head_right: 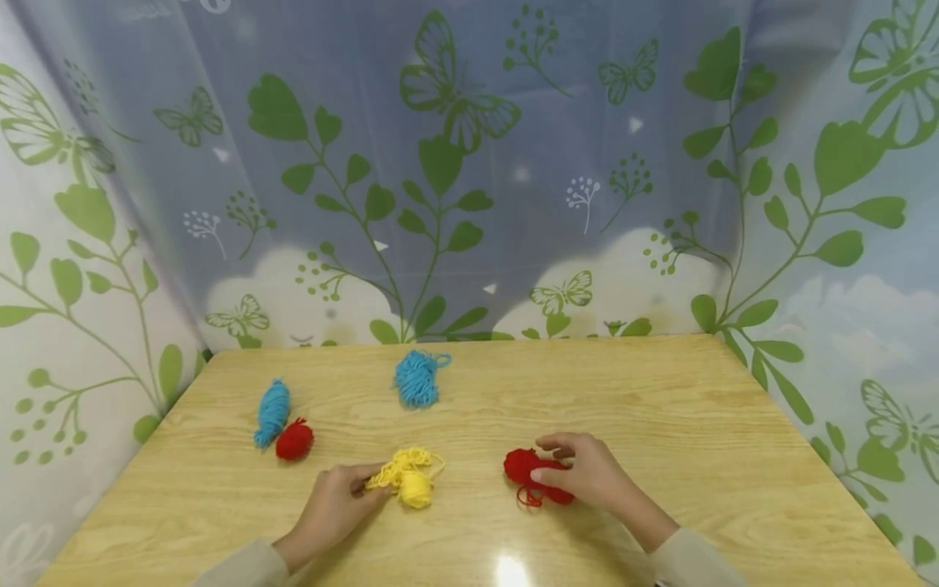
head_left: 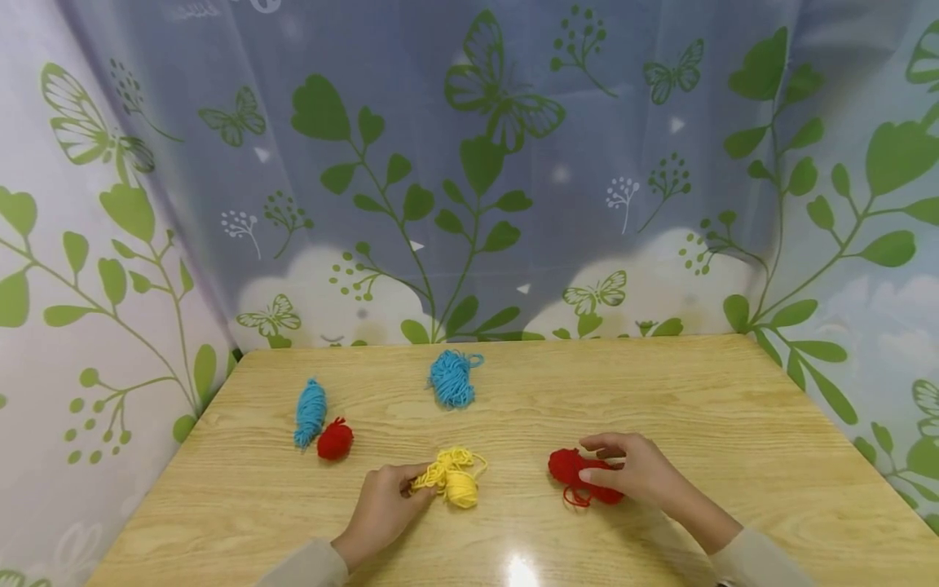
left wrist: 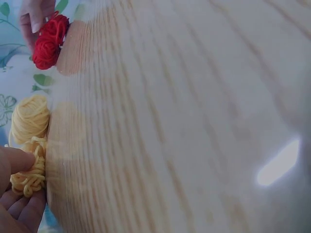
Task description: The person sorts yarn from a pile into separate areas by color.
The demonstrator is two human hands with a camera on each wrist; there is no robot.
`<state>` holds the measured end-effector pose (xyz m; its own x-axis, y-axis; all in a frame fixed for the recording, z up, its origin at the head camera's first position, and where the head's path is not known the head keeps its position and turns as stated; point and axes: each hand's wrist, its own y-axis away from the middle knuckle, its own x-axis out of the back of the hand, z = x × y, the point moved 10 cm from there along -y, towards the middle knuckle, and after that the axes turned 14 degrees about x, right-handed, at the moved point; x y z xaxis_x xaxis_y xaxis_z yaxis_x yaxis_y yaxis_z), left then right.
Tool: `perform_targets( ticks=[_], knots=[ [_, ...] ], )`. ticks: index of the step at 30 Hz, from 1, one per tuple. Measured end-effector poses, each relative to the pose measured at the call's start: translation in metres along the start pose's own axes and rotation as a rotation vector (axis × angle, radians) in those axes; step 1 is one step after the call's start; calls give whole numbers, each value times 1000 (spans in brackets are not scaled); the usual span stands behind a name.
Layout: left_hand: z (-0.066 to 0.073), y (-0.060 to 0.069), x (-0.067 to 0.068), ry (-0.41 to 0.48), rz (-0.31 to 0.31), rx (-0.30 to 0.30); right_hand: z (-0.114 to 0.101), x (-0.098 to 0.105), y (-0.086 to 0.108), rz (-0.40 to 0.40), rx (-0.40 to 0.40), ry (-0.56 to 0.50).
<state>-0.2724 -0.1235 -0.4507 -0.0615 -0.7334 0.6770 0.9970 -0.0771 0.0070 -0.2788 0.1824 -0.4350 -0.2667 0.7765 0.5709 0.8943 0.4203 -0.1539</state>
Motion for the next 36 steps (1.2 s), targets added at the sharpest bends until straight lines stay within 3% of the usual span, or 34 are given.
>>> perform_targets(
  ticks=[10, 28, 31, 36],
  knots=[
    [0, -1, 0, 12, -9, -4, 9, -4, 4, -13, -5, 83],
    [1, -4, 0, 12, -22, 5, 15, -5, 3, -8, -29, 59],
    [2, -4, 1, 16, -51, -2, 15, -5, 2, -7, -29, 61],
    [6, -8, 10, 81, -162, 9, 15, -6, 1, -9, -33, 64]
  ],
)
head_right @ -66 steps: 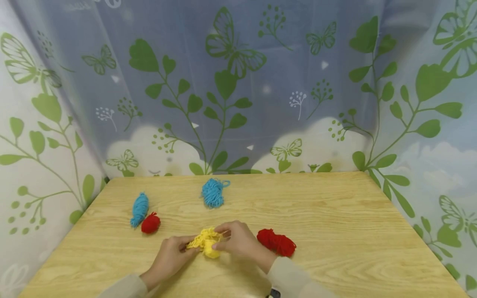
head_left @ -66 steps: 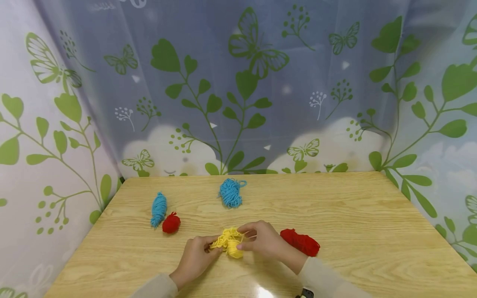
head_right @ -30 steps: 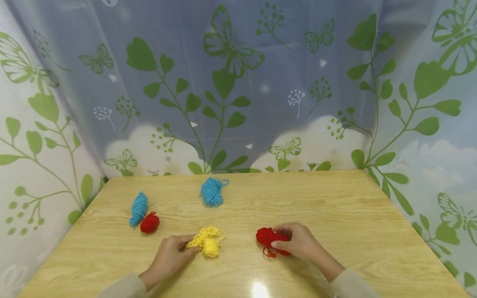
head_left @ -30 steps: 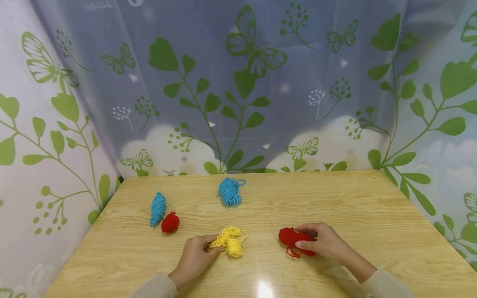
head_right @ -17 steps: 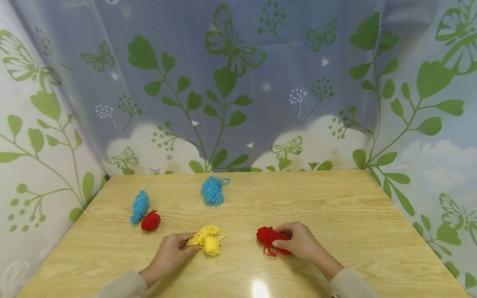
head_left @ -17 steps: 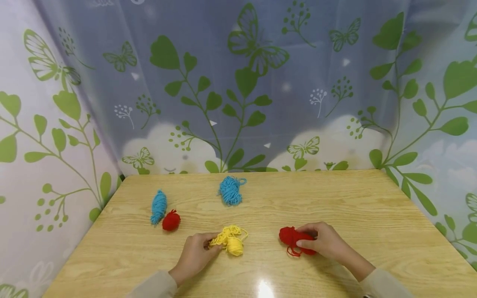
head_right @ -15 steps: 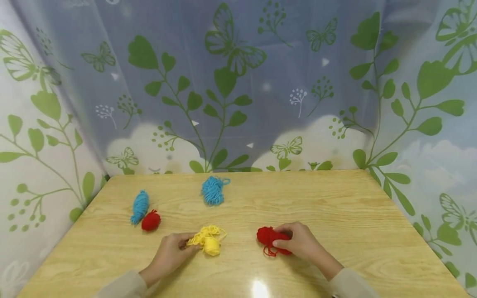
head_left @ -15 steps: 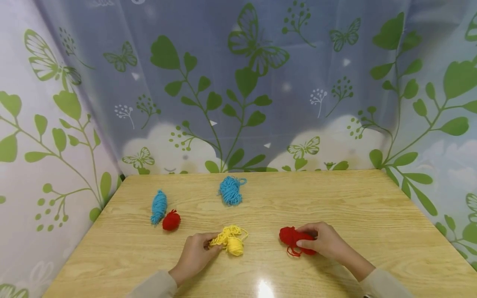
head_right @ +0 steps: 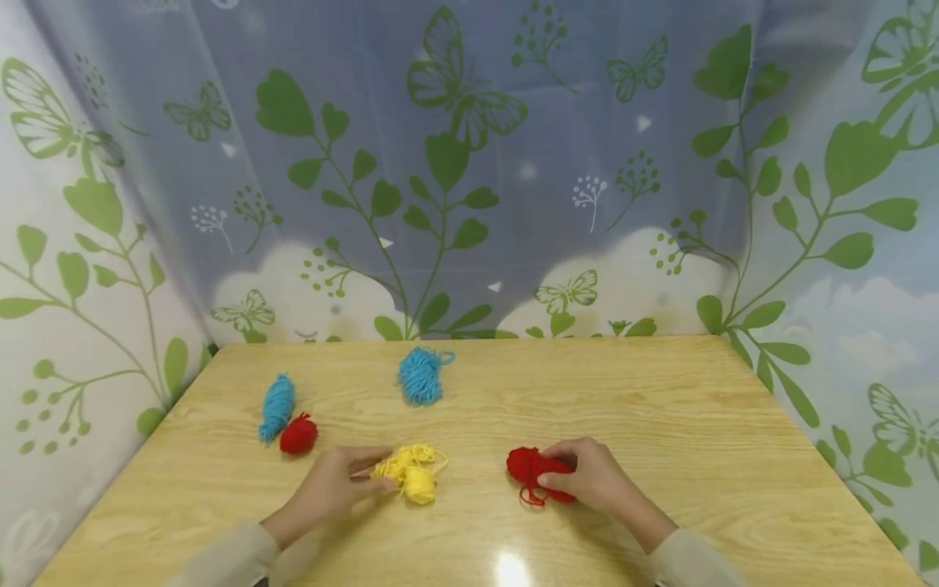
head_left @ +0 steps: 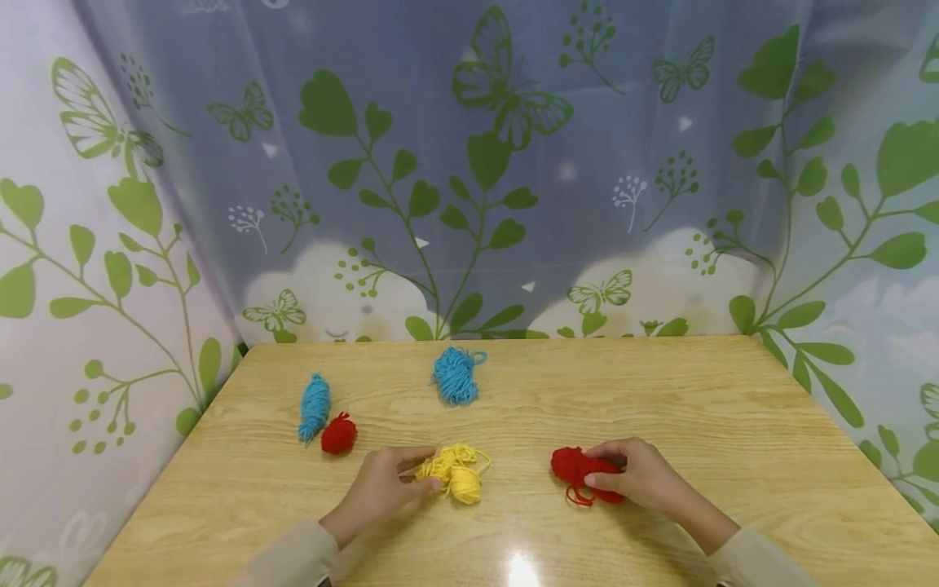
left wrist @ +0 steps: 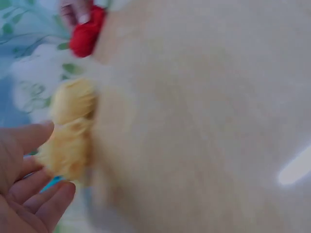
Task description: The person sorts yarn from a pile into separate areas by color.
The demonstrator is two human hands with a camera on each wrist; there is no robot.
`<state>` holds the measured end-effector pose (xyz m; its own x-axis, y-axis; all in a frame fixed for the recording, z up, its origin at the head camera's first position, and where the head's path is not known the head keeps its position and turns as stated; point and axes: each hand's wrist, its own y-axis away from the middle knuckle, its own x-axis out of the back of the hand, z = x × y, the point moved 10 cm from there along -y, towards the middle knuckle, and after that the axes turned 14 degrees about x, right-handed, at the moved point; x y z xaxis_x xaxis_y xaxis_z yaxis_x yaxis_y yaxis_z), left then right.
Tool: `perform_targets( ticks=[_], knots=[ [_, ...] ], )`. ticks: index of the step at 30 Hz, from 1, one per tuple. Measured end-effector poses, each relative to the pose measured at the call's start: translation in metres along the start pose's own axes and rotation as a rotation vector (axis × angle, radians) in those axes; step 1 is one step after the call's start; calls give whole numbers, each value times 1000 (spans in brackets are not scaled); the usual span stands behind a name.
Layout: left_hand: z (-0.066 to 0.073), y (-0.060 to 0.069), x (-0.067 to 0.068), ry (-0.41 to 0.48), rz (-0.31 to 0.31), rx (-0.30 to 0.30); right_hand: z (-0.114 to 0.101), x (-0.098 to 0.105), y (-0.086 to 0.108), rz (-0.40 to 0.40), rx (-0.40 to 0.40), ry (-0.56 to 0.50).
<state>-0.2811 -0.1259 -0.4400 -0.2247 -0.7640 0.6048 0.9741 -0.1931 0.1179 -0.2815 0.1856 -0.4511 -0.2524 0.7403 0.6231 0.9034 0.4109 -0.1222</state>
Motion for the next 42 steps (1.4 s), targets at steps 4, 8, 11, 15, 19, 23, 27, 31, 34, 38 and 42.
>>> perform_targets(
  ticks=[4, 8, 11, 15, 19, 23, 27, 31, 34, 38, 42],
  knots=[
    [6, -2, 24, 12, 26, 21, 1, -1, 1, -2, -10, -12],
    [7, -1, 55, -52, 147, 17, 1, -1, 3, -2, -14, -15],
    [2, -1, 77, -119, 216, 18, 0, -1, 3, -2, -13, -22],
    [-6, 1, 103, -194, 289, 10, 0, 0, 2, -2, -3, -17],
    [-18, 3, 117, -218, 328, 32, 0, 0, 1, 0, 3, -7],
    [-33, 2, 120, -231, 322, 74, 0, 1, 2, 2, -2, -10],
    [-46, 0, 117, -251, 323, 94, 1, 1, 2, 5, -9, -5],
    [-56, -3, 113, -275, 330, 108, 1, 1, 2, 5, -13, -3],
    [-63, -5, 109, -302, 338, 127, 0, 1, 3, 5, -15, 0],
    [-68, -7, 107, -329, 365, 132, 1, 2, 3, 11, -27, 5],
    [-69, -8, 106, -335, 389, 118, 2, 3, 2, 13, -25, 6]
  ],
)
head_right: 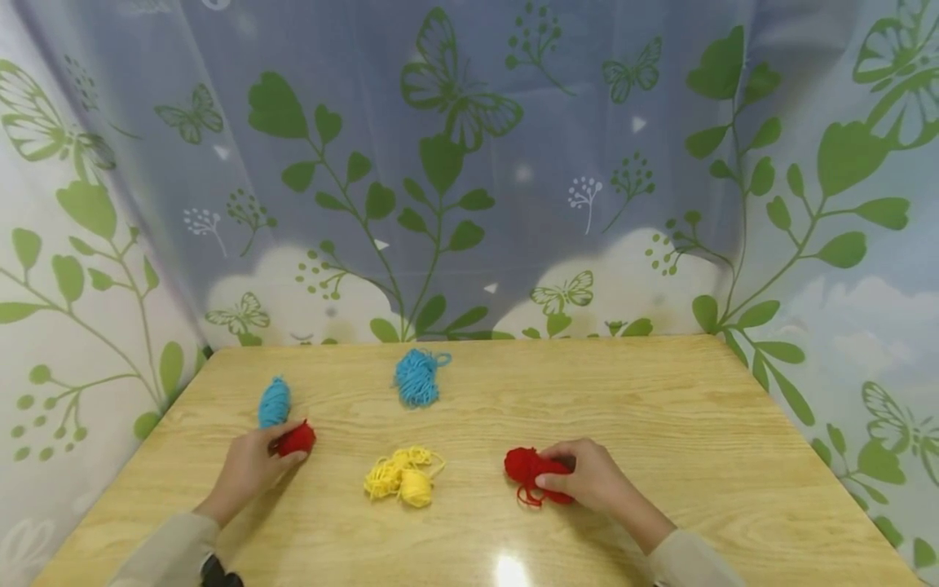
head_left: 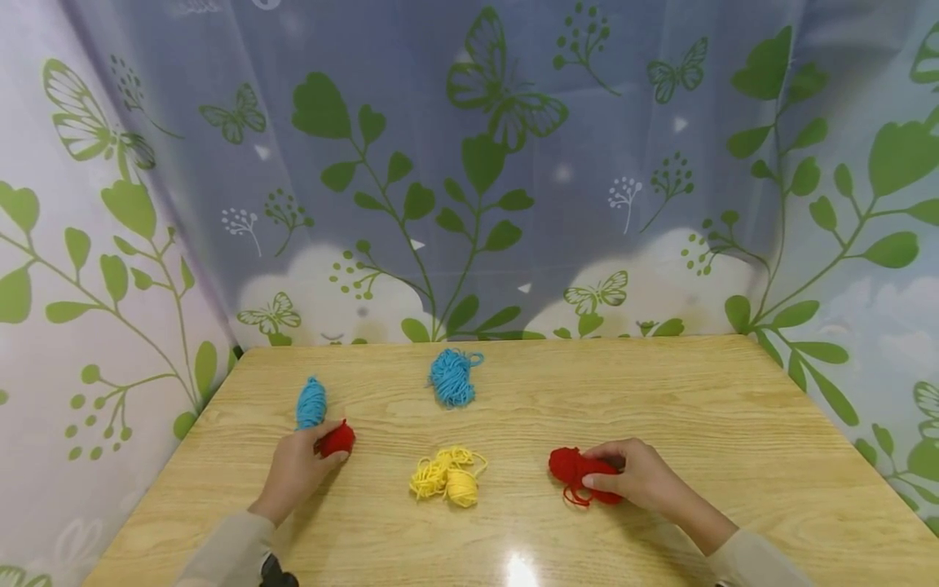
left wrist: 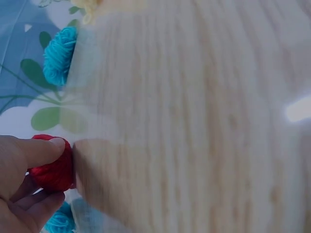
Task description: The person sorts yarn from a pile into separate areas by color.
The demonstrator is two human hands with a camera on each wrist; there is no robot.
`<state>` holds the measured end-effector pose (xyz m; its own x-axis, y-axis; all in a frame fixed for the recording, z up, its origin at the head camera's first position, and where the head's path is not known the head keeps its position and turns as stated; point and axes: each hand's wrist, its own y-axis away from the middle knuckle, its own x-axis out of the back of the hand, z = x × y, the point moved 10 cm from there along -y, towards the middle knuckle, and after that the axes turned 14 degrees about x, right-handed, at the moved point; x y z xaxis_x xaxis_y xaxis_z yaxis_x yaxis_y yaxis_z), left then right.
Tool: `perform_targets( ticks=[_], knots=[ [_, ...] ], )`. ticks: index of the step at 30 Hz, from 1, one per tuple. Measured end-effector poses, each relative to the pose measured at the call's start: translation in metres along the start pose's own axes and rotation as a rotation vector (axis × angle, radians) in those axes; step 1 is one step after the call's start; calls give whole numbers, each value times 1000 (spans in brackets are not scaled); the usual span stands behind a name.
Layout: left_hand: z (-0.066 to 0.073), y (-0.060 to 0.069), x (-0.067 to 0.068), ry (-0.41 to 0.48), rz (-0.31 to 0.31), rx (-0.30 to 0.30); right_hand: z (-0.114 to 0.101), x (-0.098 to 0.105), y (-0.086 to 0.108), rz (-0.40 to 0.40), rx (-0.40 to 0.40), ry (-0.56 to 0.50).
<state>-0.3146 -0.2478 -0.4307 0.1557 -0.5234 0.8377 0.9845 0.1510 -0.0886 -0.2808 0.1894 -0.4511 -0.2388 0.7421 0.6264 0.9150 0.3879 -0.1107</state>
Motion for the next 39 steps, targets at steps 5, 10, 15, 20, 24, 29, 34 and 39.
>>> perform_targets(
  ticks=[5, 10, 15, 20, 24, 29, 34, 39],
  knots=[
    [1, -1, -1, 9, 1, 1, 0, 0, 0, -2, 16, 0],
    [-1, 0, -2, 4, 2, 8, 1, 1, 0, 0, 21, 6],
    [0, 0, -2, 6, 5, 8, 2, 0, 1, -2, 10, -1],
    [1, 0, 0, 23, -5, 20, 1, 0, 1, -4, 11, -9],
    [10, -4, 4, 80, -16, 3, 0, -1, 1, -4, 9, -6],
    [38, -10, 12, 137, -30, -47, 0, -1, 2, -4, 4, -23],
    [75, -10, 10, 179, -63, -60, -1, -1, 1, -2, 15, -17],
    [115, -7, 3, 237, -94, -91, -3, -1, -1, 0, 31, 5]
  ],
)
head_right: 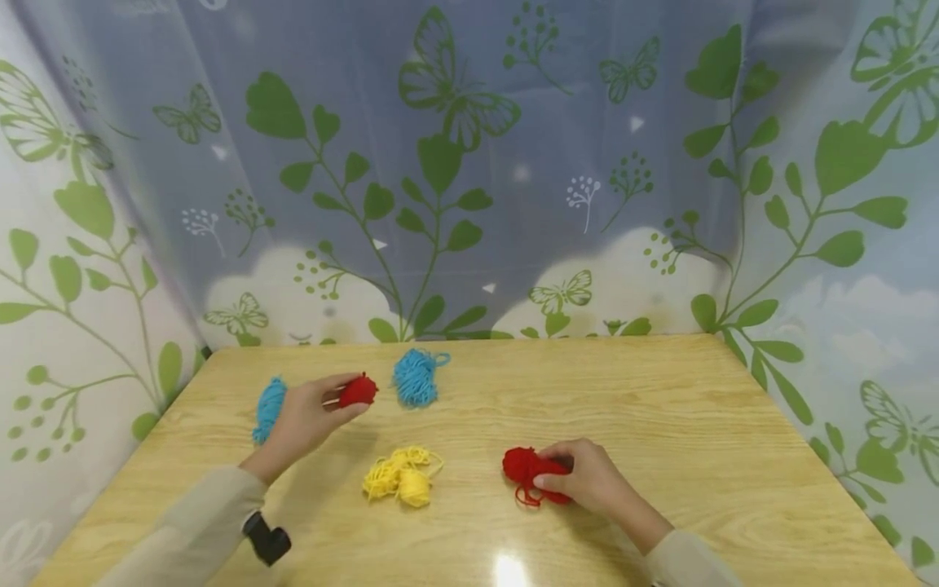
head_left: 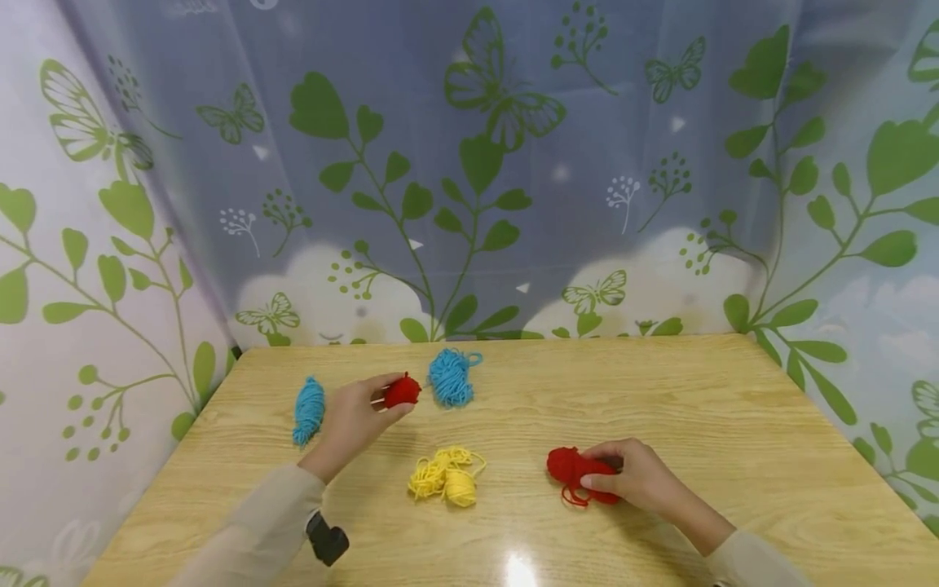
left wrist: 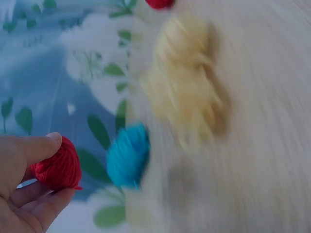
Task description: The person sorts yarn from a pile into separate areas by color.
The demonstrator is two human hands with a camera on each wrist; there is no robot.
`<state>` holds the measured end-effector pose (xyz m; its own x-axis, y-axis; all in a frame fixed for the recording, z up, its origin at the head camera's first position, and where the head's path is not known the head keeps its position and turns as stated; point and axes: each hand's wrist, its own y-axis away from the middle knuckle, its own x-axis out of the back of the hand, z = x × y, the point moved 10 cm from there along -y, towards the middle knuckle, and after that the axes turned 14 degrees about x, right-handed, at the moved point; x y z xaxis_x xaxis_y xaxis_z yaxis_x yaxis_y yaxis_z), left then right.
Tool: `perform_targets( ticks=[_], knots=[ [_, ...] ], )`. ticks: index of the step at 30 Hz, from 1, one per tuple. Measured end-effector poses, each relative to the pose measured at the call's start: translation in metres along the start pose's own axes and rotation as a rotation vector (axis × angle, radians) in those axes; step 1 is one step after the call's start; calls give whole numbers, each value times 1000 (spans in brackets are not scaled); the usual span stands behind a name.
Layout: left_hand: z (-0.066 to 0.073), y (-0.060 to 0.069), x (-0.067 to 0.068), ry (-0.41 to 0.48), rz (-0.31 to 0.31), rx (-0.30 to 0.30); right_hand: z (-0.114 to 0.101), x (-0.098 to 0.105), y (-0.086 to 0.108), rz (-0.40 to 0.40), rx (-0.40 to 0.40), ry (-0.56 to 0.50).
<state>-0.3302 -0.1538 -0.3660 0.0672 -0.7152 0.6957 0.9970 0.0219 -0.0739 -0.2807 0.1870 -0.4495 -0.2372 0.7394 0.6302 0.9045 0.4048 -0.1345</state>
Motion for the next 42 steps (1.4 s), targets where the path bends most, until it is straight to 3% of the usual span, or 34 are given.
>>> perform_targets(
  ticks=[5, 10, 22, 28, 34, 42],
  knots=[
    [36, 1, -19, 136, -36, -57, -2, 0, -3, -4, 22, 16],
    [65, 1, -45, 210, -77, -103, -2, 0, -4, -4, 39, 30],
    [114, 4, -119, 378, -213, -85, -6, 0, -6, -4, 59, 57],
    [118, 6, -153, 416, -215, -65, -5, 0, -7, -3, 67, 58],
    [108, 7, -187, 439, -267, -15, -8, 2, -6, 21, 89, 55],
    [98, 14, -207, 358, -296, -69, -3, 6, -6, 75, 48, 95]
  ],
)
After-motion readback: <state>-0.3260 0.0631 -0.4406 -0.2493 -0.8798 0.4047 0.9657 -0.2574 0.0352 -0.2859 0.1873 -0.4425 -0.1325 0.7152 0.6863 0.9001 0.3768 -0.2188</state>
